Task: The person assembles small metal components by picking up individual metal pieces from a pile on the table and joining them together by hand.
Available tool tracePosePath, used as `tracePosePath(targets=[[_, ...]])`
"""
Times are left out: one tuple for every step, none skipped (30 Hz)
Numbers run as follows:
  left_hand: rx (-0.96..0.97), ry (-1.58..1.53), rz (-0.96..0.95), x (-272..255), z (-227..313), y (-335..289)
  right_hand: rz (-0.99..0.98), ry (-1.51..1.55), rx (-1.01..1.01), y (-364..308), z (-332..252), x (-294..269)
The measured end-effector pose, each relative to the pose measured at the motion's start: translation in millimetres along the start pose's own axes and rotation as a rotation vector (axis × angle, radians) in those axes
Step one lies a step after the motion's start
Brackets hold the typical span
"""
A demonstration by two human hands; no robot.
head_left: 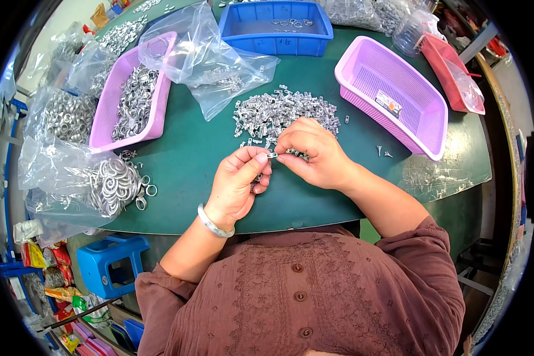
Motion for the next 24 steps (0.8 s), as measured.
tracePosePath(targets=[[0.001, -0.004, -0.006, 0.3, 0.4, -0.3, -0.002, 0.006, 0.002, 0.2, -0.1, 0.2], [0.002, -0.004, -0.005, -0.4, 1.0, -0.5, -0.002, 0.007, 0.0, 0.6, -0.2, 0.2], [0.012, -0.019, -0.008, -1.6, 2.5, -0.6, -0.003, -0.003, 0.001, 1.2, 0.1, 0.0], [0.019, -0.035, -0.012, -2.7, 3.1, -1.2, -0.004, -0.013, 0.006, 0.4, 0.2, -0.2], [0.017, -0.036, -0.011, -3.5, 4.4, -2.2, -0.004, -0.012, 0.008, -0.8, 0.8, 0.0], [0.035, -0.074, 0.002, -5.0, 7.5, -3.4, -0.015, -0.026, 0.019, -2.3, 2.6, 1.2], [0.056, -0.11, 0.013, -7.3, 11.8, -3.0, -0.024, -0.042, 0.027, -1.9, 5.1, 2.0], [0.058, -0.109, 0.012, -10.4, 14.2, -2.2, -0.024, -0.043, 0.025, -1.3, 6.9, 2.6], [0.076, -0.151, 0.019, -14.9, 17.0, -1.2, -0.065, -0.092, 0.021, -0.6, 8.5, 5.2], [0.093, -0.194, 0.028, -20.3, 18.2, -2.2, -0.108, -0.14, 0.02, -1.0, 8.7, 8.6], [0.094, -0.223, 0.031, -25.8, 18.4, -3.6, -0.111, -0.139, 0.02, -0.9, 7.3, 9.9], [0.094, -0.225, 0.031, -28.2, 18.4, -4.4, -0.161, -0.198, 0.018, -1.2, 5.3, 13.9], [0.106, -0.259, 0.043, -29.8, 18.8, -5.9, -0.212, -0.255, 0.012, -1.5, 3.3, 17.6], [0.118, -0.294, 0.054, -31.2, 19.2, -7.1, -0.214, -0.254, 0.011, -1.1, 1.6, 19.8], [0.119, -0.296, 0.056, -32.0, 19.1, -8.2, -0.219, -0.319, -0.01, -0.3, -0.6, 22.9], [0.12, -0.308, 0.037, -32.6, 19.1, -8.5, -0.224, -0.386, -0.031, 0.6, -2.8, 26.3], [0.12, -0.321, 0.018, -33.0, 19.0, -8.8, -0.229, -0.41, -0.029, 1.0, -4.3, 28.8], [0.119, -0.333, -0.001, -33.0, 19.0, -9.0, -0.232, -0.412, -0.03, 1.5, -5.2, 30.9], [0.121, -0.337, -0.002, -33.4, 19.2, -9.3, -0.243, -0.455, -0.02, 1.9, -4.9, 33.1], [0.105, -0.315, 0.027, -34.6, 18.5, -9.5, -0.253, -0.498, -0.011, 1.9, -4.1, 34.8], [0.089, -0.294, 0.055, -35.7, 17.8, -9.7, -0.256, -0.499, -0.012, 1.2, -3.1, 36.1], [0.092, -0.297, 0.056, -34.9, 18.3, -10.0, -0.253, -0.49, -0.011, 0.9, -1.8, 37.0], [0.07, -0.248, 0.077, -34.5, 17.2, -10.0, -0.249, -0.481, -0.01, 0.6, -0.7, 37.3], [0.047, -0.199, 0.098, -34.3, 15.7, -10.2, -0.251, -0.481, -0.013, 0.1, 0.1, 37.3]])
Point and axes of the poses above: each hand's wrist, its own y-axis towards the middle knuckle, its own x-axis out of the palm, z = x × y, the point moved 5 cm from there along y, towards the middle knuckle, and after that the axes turned 1 degree about -z, right-handed, at the moved point
